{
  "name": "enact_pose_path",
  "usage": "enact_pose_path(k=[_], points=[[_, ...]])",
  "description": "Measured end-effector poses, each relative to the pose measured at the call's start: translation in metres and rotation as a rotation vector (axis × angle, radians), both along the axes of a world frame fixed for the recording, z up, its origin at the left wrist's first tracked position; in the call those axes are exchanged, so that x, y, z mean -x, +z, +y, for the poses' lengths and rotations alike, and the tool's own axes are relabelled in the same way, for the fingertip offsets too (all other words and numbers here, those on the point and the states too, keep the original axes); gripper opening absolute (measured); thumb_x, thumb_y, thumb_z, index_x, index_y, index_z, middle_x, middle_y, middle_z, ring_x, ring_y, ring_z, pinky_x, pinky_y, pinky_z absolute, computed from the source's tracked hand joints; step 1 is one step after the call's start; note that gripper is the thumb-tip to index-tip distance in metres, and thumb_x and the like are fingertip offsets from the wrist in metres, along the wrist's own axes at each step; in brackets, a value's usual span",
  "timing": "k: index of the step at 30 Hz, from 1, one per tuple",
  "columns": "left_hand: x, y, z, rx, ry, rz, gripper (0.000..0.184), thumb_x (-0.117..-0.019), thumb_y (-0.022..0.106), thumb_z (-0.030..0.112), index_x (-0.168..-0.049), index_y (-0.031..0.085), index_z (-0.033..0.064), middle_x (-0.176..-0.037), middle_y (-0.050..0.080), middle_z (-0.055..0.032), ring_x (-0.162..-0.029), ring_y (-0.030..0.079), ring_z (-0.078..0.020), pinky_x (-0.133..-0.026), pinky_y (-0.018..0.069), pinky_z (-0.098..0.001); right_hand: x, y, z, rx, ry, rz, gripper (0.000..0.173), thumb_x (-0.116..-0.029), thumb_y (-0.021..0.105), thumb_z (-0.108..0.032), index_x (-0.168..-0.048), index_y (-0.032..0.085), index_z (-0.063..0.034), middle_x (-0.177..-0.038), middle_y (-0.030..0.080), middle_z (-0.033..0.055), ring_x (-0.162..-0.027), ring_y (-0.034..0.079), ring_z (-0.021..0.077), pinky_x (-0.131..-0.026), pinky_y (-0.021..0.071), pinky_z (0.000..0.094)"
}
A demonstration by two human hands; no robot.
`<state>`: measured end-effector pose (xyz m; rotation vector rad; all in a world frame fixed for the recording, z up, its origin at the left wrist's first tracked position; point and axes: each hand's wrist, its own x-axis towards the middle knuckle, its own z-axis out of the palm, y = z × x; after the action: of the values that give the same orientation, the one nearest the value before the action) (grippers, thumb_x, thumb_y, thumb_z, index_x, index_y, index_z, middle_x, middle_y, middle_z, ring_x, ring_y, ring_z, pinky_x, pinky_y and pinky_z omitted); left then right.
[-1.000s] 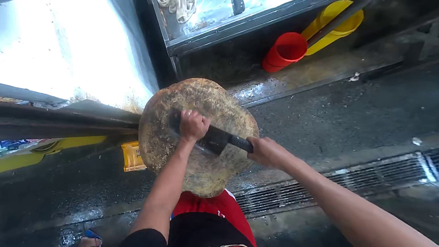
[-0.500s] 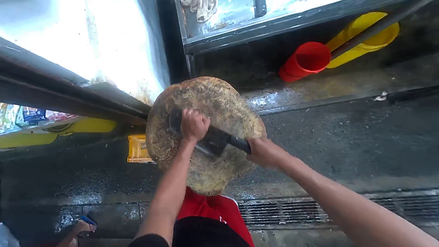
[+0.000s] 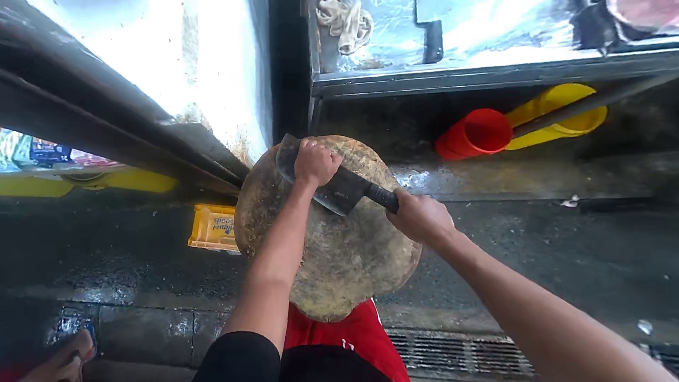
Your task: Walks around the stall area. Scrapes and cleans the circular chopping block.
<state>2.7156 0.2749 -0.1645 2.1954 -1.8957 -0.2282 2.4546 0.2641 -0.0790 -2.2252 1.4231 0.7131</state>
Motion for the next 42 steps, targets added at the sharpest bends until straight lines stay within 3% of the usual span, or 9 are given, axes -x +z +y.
enact_pose_path(k=[5,11,18,24,29,33,36,39,42], points=[[0.055,-0.002,0.061,0.005,0.268,0.071,0.045,-0.0996,0.048,0.039,-0.067,0.068,0.0144,-0.077,0.069,-0.0017,-0.091,0.067,-0.0212,-0.107,0.0423,-0.0468,0.034,-0.002,-0.02,-0.126,0.193,0.069,0.034,-0.09,0.068,-0.027,-0.119,0.062,-0.0099,-0.096,0.071,0.0238,-0.094,0.07,0.0478,-0.075,0.0533,0.0671],[0.008,-0.002,0.007,-0.091,0.304,0.01,0.049,-0.1019,0.042,0.04,-0.076,0.073,0.0137,-0.087,0.074,-0.0028,-0.1,0.068,-0.0211,-0.111,0.0381,-0.0469,-0.008,-0.01,-0.074,-0.096,0.225,-0.035,0.028,-0.0916,0.069,-0.025,-0.115,0.063,-0.0103,-0.093,0.07,0.0227,-0.093,0.069,0.0475,-0.074,0.0527,0.0674],[0.054,-0.001,0.077,-0.062,0.635,0.052,0.042,-0.0978,0.051,0.035,-0.069,0.07,0.0123,-0.078,0.071,-0.0028,-0.09,0.069,-0.0211,-0.111,0.0401,-0.0497,-0.006,-0.01,-0.081,-0.153,0.506,0.012,0.027,-0.0927,0.068,-0.025,-0.116,0.063,-0.0123,-0.095,0.071,0.0205,-0.094,0.07,0.0462,-0.075,0.0534,0.0656],[0.001,-0.003,0.027,0.006,0.499,-0.009,0.049,-0.1025,0.044,0.039,-0.071,0.068,0.0105,-0.081,0.07,-0.005,-0.095,0.067,-0.0236,-0.111,0.0389,-0.0485,-0.035,-0.012,-0.107,-0.026,0.449,-0.056,0.021,-0.0886,0.072,-0.024,-0.105,0.064,-0.0155,-0.081,0.068,0.0166,-0.08,0.07,0.0427,-0.063,0.053,0.0629],[0.052,-0.006,0.049,0.038,0.609,0.035,0.044,-0.0992,0.048,0.035,-0.066,0.067,0.013,-0.076,0.069,-0.0029,-0.089,0.068,-0.0225,-0.107,0.0425,-0.0499,-0.013,0.006,-0.109,-0.102,0.513,0.057,0.022,-0.0916,0.071,-0.023,-0.11,0.065,-0.0147,-0.09,0.071,0.0162,-0.09,0.07,0.0421,-0.071,0.0535,0.0622],[0.011,0.003,0.006,-0.093,0.488,0.025,0.05,-0.1028,0.041,0.039,-0.071,0.068,0.0105,-0.082,0.071,-0.0053,-0.097,0.067,-0.024,-0.111,0.0384,-0.0495,-0.024,-0.004,-0.121,-0.055,0.393,-0.05,0.02,-0.0899,0.073,-0.024,-0.107,0.067,-0.015,-0.084,0.07,0.0173,-0.086,0.07,0.0431,-0.069,0.0534,0.0642],[0.027,-0.002,0.044,-0.039,0.504,0.036,0.046,-0.1046,0.044,0.037,-0.076,0.068,0.012,-0.085,0.069,-0.0055,-0.1,0.066,-0.0253,-0.112,0.0398,-0.052,-0.024,-0.01,-0.106,-0.106,0.461,-0.034,0.025,-0.0875,0.073,-0.021,-0.11,0.065,-0.0136,-0.086,0.069,0.0182,-0.085,0.07,0.0438,-0.067,0.0537,0.0645],[0.064,0.004,0.088,-0.13,0.729,0.092,0.041,-0.0996,0.05,0.036,-0.077,0.075,0.0126,-0.087,0.074,-0.0029,-0.098,0.069,-0.0212,-0.113,0.0392,-0.0492,-0.018,-0.007,-0.095,-0.19,0.613,0.029,0.026,-0.0907,0.07,-0.021,-0.115,0.064,-0.0134,-0.093,0.071,0.0188,-0.091,0.07,0.0443,-0.072,0.0538,0.0652],[0.049,0.008,0.068,-0.113,0.705,0.09,0.041,-0.0999,0.05,0.034,-0.078,0.075,0.0115,-0.085,0.074,-0.0047,-0.096,0.07,-0.0227,-0.113,0.0387,-0.0515,-0.023,0.0,-0.104,-0.119,0.555,-0.012,0.021,-0.091,0.071,-0.023,-0.11,0.067,-0.0163,-0.089,0.071,0.0158,-0.088,0.071,0.0423,-0.07,0.0536,0.0638]])
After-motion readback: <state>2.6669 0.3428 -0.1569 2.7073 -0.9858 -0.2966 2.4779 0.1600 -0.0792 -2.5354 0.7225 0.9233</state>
